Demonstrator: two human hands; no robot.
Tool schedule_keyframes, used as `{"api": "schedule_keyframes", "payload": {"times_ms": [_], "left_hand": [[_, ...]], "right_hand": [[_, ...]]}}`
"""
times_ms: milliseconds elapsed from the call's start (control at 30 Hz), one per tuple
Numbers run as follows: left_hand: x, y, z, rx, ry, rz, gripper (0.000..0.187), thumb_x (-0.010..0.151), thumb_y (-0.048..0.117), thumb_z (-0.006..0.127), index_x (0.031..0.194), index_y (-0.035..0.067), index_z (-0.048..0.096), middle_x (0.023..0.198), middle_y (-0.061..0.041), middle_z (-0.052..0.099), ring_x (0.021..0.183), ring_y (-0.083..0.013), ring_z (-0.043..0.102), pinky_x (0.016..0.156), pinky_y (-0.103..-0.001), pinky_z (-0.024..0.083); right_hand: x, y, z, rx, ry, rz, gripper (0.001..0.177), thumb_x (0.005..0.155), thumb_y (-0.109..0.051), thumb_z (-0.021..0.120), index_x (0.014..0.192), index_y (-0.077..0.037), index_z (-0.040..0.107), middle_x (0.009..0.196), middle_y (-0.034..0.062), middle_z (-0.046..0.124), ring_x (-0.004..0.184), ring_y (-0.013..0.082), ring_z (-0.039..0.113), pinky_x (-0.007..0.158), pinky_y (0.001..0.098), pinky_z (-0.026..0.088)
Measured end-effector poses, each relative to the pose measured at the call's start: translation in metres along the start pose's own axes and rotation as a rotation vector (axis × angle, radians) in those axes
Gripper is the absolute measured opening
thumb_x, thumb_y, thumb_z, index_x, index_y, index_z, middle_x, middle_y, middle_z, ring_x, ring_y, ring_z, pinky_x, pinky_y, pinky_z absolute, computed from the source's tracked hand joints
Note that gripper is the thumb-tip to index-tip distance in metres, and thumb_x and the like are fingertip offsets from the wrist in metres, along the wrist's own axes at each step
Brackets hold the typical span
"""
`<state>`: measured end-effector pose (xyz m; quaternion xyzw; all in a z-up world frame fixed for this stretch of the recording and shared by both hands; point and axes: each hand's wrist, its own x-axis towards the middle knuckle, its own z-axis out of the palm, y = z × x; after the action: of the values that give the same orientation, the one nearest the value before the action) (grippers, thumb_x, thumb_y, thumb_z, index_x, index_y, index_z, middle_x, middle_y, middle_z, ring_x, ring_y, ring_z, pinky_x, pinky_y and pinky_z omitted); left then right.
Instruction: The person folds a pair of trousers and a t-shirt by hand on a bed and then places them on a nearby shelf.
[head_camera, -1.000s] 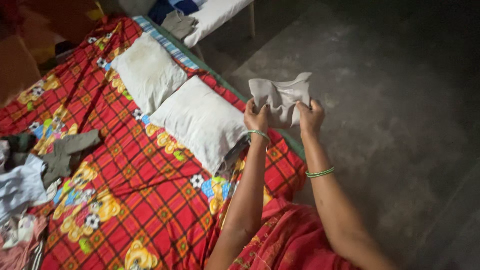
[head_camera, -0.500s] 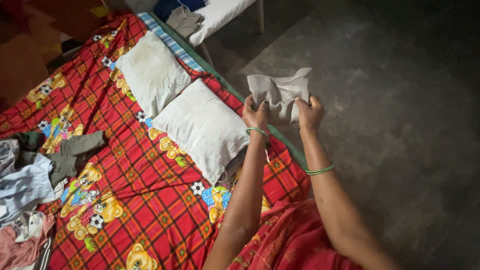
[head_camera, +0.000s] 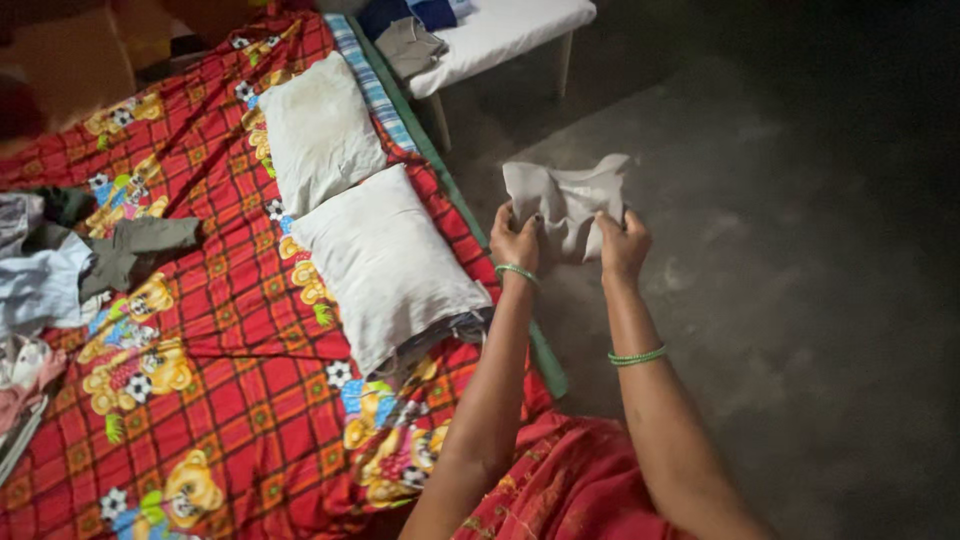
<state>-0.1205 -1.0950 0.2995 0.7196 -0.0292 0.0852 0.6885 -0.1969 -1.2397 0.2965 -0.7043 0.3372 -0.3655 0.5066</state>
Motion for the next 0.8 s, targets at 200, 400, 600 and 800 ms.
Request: {"api": "schedule_keyframes", "payload": {"times_ms": [200, 400, 600, 800], "left_hand": [[-0.034, -0.005, 0.048, 0.012, 0.090, -0.083, 0.037, 0.078, 0.007, 0.080, 0.114, 0.005, 0.070, 0.098, -0.010, 0.076, 0.089, -0.0169, 0.070, 0.085, -0.032, 0.055], [-0.054, -0.019, 0.080, 0.024, 0.103, -0.122, 0.039, 0.077, 0.009, 0.080, 0.114, 0.006, 0.070, 0.098, -0.008, 0.077, 0.090, -0.0159, 0.070, 0.084, -0.032, 0.056], [-0.046, -0.014, 0.107, 0.120, 0.087, -0.103, 0.041, 0.076, 0.012, 0.083, 0.114, 0.007, 0.069, 0.096, -0.010, 0.075, 0.088, -0.0187, 0.071, 0.082, -0.034, 0.055], [-0.036, -0.008, 0.127, 0.092, 0.091, -0.075, 0.039, 0.078, 0.011, 0.082, 0.114, 0.006, 0.069, 0.098, -0.010, 0.075, 0.090, -0.0191, 0.070, 0.085, -0.035, 0.055]], "right_hand": [[0.030, 0.014, -0.040, 0.076, -0.078, -0.044, 0.026, 0.082, -0.016, 0.079, 0.079, 0.001, 0.060, 0.072, 0.0030, 0.060, 0.071, 0.0103, 0.049, 0.065, 0.0346, 0.045], [0.051, 0.047, -0.064, 0.043, -0.096, -0.022, 0.030, 0.084, -0.016, 0.081, 0.078, 0.004, 0.059, 0.070, 0.0057, 0.057, 0.070, 0.0106, 0.046, 0.065, 0.0352, 0.045], [0.077, 0.047, -0.074, 0.071, -0.085, -0.040, 0.022, 0.084, -0.016, 0.080, 0.093, 0.002, 0.070, 0.071, 0.0045, 0.064, 0.068, 0.0102, 0.052, 0.064, 0.0329, 0.047], [0.102, 0.049, -0.074, 0.128, -0.099, -0.011, 0.021, 0.083, -0.016, 0.080, 0.092, 0.002, 0.071, 0.075, 0.0018, 0.066, 0.070, 0.0089, 0.055, 0.065, 0.0320, 0.047]]}}
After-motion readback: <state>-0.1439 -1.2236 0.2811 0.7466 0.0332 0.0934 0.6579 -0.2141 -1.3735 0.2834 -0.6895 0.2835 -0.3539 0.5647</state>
